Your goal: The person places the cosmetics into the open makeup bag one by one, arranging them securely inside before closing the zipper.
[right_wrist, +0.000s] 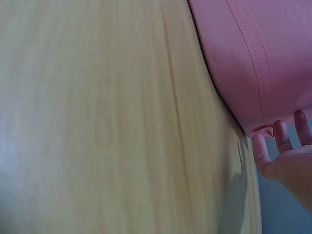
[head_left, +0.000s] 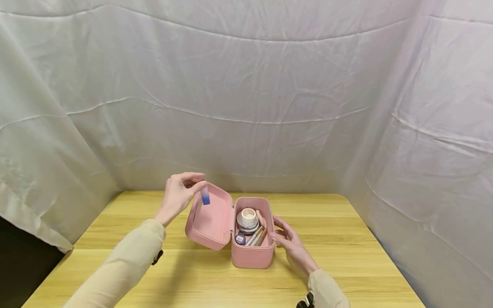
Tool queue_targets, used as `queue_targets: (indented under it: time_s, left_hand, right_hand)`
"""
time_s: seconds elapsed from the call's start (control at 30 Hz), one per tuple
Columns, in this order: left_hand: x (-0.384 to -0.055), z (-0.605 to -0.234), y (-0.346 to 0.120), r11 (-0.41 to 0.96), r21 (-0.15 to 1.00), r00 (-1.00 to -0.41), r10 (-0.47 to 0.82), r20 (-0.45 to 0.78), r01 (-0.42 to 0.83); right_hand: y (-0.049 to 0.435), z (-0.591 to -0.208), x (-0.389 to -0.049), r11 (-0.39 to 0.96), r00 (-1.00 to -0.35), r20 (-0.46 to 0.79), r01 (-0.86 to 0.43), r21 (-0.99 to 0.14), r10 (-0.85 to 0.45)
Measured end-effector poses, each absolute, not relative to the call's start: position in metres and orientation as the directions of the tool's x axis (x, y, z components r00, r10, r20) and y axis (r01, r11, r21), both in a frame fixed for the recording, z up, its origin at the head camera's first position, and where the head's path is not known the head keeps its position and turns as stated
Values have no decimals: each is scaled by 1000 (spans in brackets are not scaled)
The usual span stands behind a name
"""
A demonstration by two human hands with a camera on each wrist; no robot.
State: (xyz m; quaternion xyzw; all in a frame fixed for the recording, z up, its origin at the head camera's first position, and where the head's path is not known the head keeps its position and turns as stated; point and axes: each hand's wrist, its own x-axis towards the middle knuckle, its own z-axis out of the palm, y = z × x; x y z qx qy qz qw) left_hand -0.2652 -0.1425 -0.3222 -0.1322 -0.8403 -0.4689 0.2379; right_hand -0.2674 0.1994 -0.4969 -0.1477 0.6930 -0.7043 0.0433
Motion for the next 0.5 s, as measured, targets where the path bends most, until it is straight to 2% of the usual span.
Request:
queue_targets:
  time_s: [0.33, 0.5]
  left_hand:
    - [-265, -329, -108, 458, 790, -904, 78, 421, 408]
    - [-264, -338, -89, 446, 794, -908, 132, 397, 413]
  right_hand:
    - [202, -497, -269, -33, -959, 120, -116, -993, -255]
    - [203, -498, -268, -36, -960, 108, -102, -994, -258]
